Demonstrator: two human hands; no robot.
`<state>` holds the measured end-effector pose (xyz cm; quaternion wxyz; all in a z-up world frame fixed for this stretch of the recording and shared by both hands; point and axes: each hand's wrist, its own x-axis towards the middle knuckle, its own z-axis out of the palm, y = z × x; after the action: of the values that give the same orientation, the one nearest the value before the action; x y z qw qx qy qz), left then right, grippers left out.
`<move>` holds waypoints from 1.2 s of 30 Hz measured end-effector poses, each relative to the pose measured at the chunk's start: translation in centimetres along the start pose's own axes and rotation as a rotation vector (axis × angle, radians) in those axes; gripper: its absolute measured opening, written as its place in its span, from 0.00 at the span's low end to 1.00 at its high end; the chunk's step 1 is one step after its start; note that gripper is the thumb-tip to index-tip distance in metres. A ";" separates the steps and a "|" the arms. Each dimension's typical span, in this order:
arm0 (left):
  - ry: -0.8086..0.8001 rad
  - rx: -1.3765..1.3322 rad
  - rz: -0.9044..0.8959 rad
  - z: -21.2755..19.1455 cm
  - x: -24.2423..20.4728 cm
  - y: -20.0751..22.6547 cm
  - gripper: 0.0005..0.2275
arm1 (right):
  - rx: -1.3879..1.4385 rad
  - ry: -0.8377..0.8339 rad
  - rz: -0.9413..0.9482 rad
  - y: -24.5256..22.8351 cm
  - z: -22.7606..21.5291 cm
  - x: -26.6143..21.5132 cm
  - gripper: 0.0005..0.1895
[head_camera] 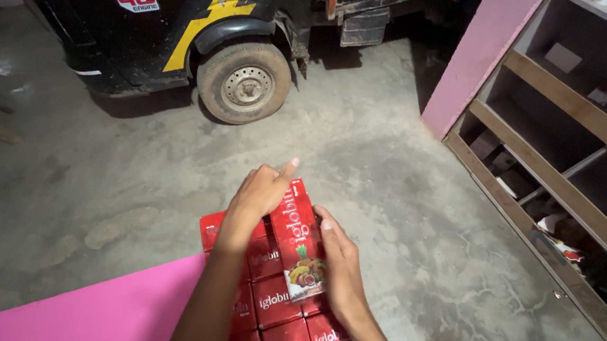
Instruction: The person takes red syrup boxes from a wooden shelf by hand and stacks them onto a pink table, then rearranges the boxes to form a neat block.
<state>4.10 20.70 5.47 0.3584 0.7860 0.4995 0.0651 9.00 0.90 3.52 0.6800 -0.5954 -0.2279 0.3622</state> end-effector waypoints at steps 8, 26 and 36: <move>0.392 -0.740 0.251 2.8 -4.3 -2.4 0.26 | -0.090 0.063 -0.004 1.5 -2.5 2.4 0.35; 0.340 -1.449 0.185 7.2 -4.7 -2.2 0.27 | 0.121 -0.264 0.195 0.1 -0.7 4.3 0.38; 0.420 -1.442 0.114 7.7 -4.8 -1.8 0.24 | 0.177 -0.343 0.198 -0.2 -1.3 4.9 0.38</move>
<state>3.93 13.27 -0.12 0.6776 0.3521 0.3496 0.5429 13.10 3.86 2.85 0.6418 -0.4828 -0.2478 0.5418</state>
